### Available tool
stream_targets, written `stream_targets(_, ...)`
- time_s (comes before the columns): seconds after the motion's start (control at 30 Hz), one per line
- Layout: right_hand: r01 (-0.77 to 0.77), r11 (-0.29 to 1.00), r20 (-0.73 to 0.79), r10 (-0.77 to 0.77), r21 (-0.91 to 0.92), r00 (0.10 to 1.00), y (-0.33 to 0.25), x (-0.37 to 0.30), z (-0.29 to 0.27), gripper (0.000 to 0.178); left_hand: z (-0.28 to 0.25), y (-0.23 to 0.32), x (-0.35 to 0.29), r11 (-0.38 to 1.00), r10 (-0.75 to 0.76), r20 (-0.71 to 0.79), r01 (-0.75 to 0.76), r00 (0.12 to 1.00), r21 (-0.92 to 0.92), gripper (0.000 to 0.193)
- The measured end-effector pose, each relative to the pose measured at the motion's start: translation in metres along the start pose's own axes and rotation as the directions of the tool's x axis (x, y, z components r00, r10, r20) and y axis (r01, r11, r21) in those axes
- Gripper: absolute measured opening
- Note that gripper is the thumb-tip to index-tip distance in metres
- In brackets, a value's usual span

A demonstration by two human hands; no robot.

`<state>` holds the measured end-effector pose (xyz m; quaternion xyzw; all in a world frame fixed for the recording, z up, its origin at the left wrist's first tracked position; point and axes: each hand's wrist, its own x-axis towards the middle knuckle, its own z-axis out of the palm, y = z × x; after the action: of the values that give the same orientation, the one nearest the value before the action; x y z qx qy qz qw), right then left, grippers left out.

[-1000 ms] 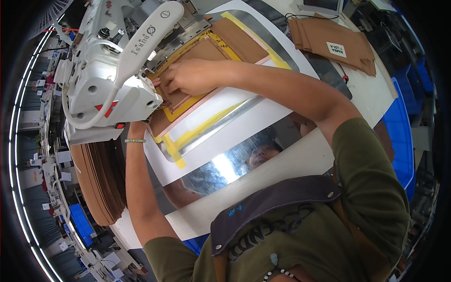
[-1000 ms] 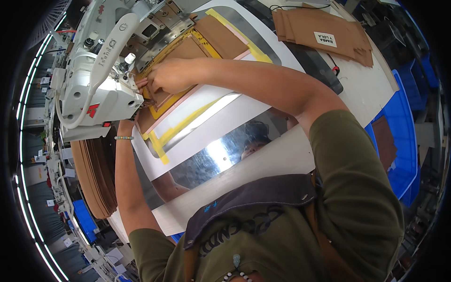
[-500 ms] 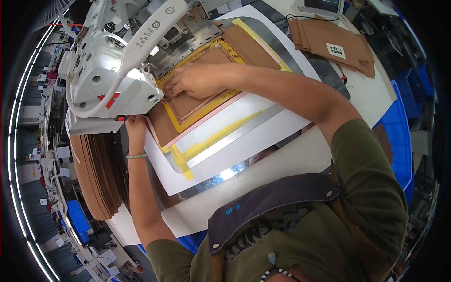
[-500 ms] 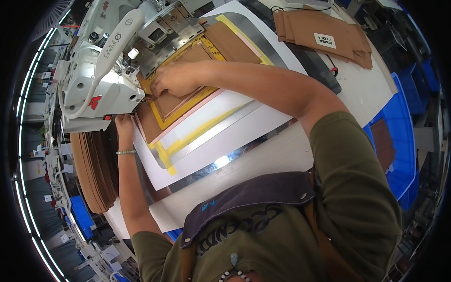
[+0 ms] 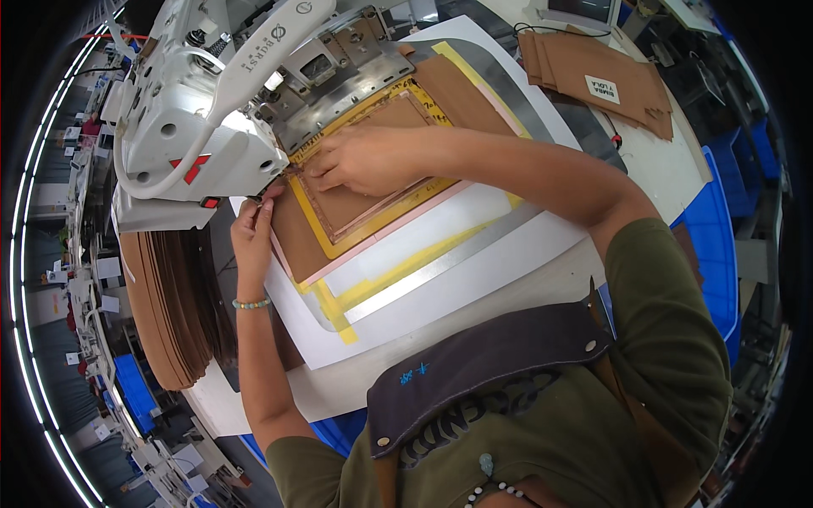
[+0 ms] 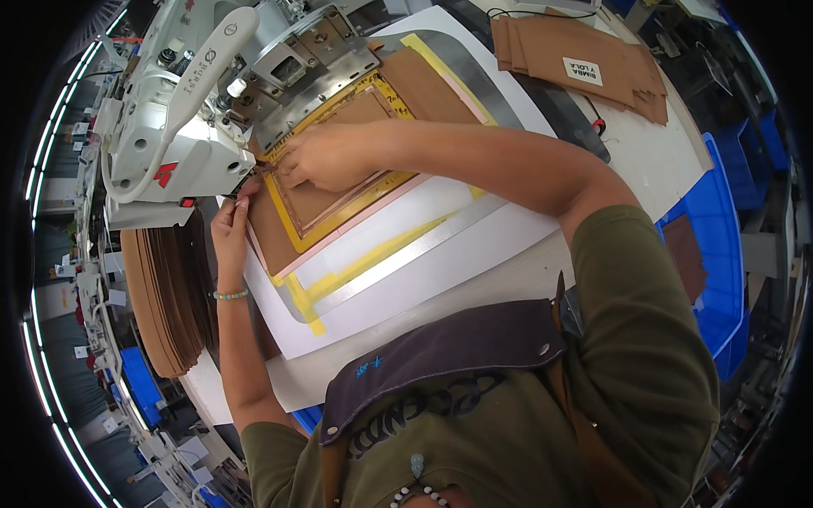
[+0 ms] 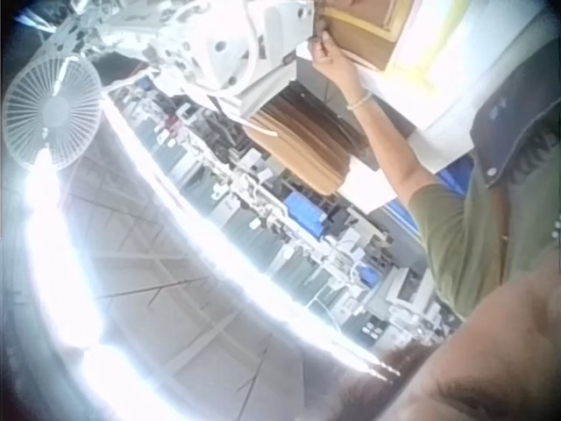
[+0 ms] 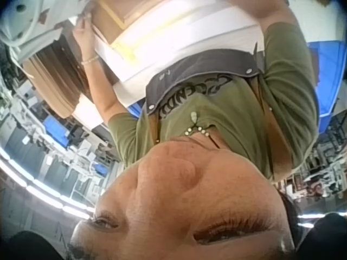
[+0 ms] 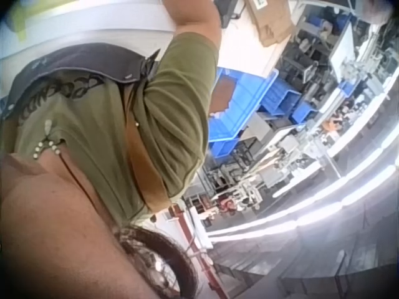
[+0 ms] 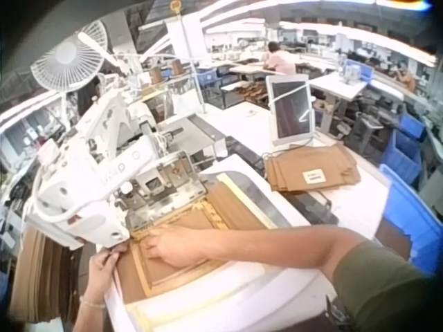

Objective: Operating an industrial sewing machine to attach labels and reinforce panels for leather or fabric goods.

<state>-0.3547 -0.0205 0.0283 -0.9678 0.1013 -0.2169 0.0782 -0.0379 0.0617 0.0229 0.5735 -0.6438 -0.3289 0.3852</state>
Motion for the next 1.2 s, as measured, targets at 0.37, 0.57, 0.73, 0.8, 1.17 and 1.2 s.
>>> stream_targets(0.37,-0.363,0.911,-0.147,0.338,-0.195,0.929,0.018,-0.128,-0.042,0.037,0.044,0.068,-0.026,0.720,0.356,0.368,-0.503,0.859,0.478,0.040)
stream_targets(0.57,-0.328,0.910,-0.153,0.297,-0.254,0.942,0.010,-0.118,-0.042,0.041,0.071,0.077,-0.010,0.617,0.368,0.490,-0.602,0.790,0.507,0.056)
stream_targets(0.73,-0.313,0.910,-0.141,0.283,-0.274,0.949,0.006,-0.112,-0.051,0.040,0.071,0.076,-0.009,0.611,0.362,0.507,-0.610,0.782,0.504,0.056)
stream_targets(0.8,-0.300,0.895,-0.174,0.255,-0.329,0.951,0.007,-0.112,-0.049,0.038,0.071,0.078,-0.010,0.636,0.330,0.523,-0.595,0.786,0.492,0.055)
stream_targets(1.17,-0.252,0.891,-0.134,0.217,-0.377,0.967,0.002,-0.105,-0.054,0.039,0.076,0.078,-0.012,0.603,0.330,0.495,-0.583,0.804,0.545,0.051)
stream_targets(1.2,-0.253,0.890,-0.125,0.222,-0.379,0.967,0.002,-0.105,-0.054,0.039,0.077,0.080,-0.012,0.605,0.316,0.501,-0.578,0.805,0.547,0.050)
